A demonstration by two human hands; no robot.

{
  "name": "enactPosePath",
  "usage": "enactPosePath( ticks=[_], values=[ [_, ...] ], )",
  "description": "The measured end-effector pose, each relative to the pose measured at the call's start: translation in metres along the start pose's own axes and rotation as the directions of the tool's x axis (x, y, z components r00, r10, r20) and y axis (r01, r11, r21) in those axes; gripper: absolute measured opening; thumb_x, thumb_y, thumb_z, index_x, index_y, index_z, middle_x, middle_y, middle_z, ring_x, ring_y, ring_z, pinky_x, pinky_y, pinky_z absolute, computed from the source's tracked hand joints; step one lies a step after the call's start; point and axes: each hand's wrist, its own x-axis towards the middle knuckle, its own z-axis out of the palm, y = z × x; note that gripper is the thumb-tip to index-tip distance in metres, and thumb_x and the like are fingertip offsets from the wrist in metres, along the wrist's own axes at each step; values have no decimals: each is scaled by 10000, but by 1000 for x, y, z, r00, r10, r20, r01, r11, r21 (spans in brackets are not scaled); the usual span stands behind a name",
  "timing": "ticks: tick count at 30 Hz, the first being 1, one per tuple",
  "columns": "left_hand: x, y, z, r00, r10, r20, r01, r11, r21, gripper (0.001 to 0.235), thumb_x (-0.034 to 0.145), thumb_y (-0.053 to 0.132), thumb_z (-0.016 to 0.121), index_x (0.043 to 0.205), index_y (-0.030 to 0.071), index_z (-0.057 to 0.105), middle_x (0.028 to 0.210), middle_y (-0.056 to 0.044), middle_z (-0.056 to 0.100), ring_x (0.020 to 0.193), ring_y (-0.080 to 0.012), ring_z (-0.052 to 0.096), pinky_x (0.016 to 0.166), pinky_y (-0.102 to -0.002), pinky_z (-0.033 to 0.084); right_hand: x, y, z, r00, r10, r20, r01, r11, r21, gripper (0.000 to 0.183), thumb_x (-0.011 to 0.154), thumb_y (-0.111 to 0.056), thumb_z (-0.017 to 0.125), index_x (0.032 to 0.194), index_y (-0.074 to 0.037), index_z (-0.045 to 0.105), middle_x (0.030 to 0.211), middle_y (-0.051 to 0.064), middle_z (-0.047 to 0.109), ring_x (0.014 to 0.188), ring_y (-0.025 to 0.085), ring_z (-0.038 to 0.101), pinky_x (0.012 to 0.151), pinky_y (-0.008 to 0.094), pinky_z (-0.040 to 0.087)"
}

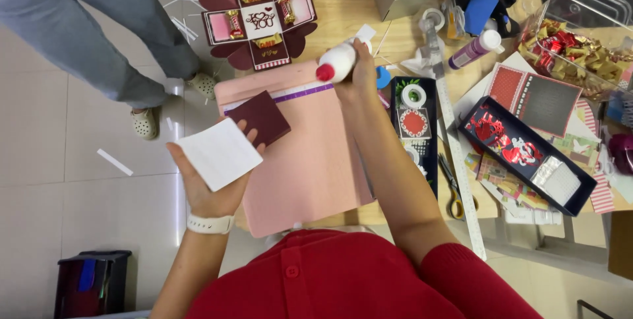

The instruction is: Decorating a small striped paper box by gluing small paper hearts onto its surface as part of a paper crafting project.

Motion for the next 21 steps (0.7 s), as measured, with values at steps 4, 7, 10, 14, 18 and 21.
enactPosePath(
  ticks=[4, 7, 10, 14, 18, 21],
  values=[
    [7, 0, 2, 998, 64, -28, -59, 986, 156, 856, 762, 769, 554, 1365, 165, 615, 1319, -156, 656, 1248, -373, 603, 1052, -554, 446, 57, -19, 22, 980, 100, -170, -93, 994, 52, 248, 940, -175, 607, 1159, -93, 523, 1137, 227, 597, 995, 389, 612, 865, 630, 603],
    [13, -5, -3, 996, 72, -43, -67, 991, 115, 772, 816, 700, 572, 1373, 167, 611, 1336, -170, 647, 1232, -382, 602, 1042, -554, 445, 125, -10, 10, 974, 181, -140, -146, 963, 226, 229, 963, -216, 581, 1130, -88, 491, 1157, 194, 545, 1081, 388, 563, 1023, 709, 493],
    [25, -11, -15, 986, 159, -54, -141, 959, 245, 759, 793, 592, 678, 1406, 161, 563, 1338, -161, 628, 1214, -371, 612, 991, -542, 490, 175, -5, 0, 951, 249, -181, -188, 935, 300, 348, 1019, -247, 501, 1285, -24, 514, 1318, 246, 568, 1243, 447, 550, 990, 730, 505],
    [36, -15, -29, 977, 207, -55, -135, 794, 593, 885, 777, 547, 660, 1556, 263, 349, 1527, -117, 480, 1378, -324, 513, 1086, -476, 458, 187, -6, 6, 880, 367, -302, -199, 861, 468, 463, 1026, -382, 527, 1355, -62, 586, 1402, 210, 594, 1325, 465, 539, 1027, 648, 518],
    [33, -17, -5, 983, 108, -145, -72, 970, 234, 795, 802, 675, 567, 1411, 165, 558, 1369, -199, 629, 1223, -387, 617, 1021, -592, 478, 141, -22, 38, 806, 374, -460, -89, 843, 531, 430, 1008, -324, 590, 1296, -9, 631, 1320, 236, 621, 1220, 460, 602, 942, 598, 586],
    [33, -22, 8, 979, 65, -192, -37, 988, 147, 970, 737, 711, 532, 1462, 67, 511, 1433, -249, 569, 1301, -438, 551, 1081, -623, 423, 147, -25, 40, 757, 385, -528, -58, 844, 533, 446, 950, -329, 651, 1259, -8, 659, 1223, 231, 675, 1126, 489, 643, 828, 592, 628]
  ],
)
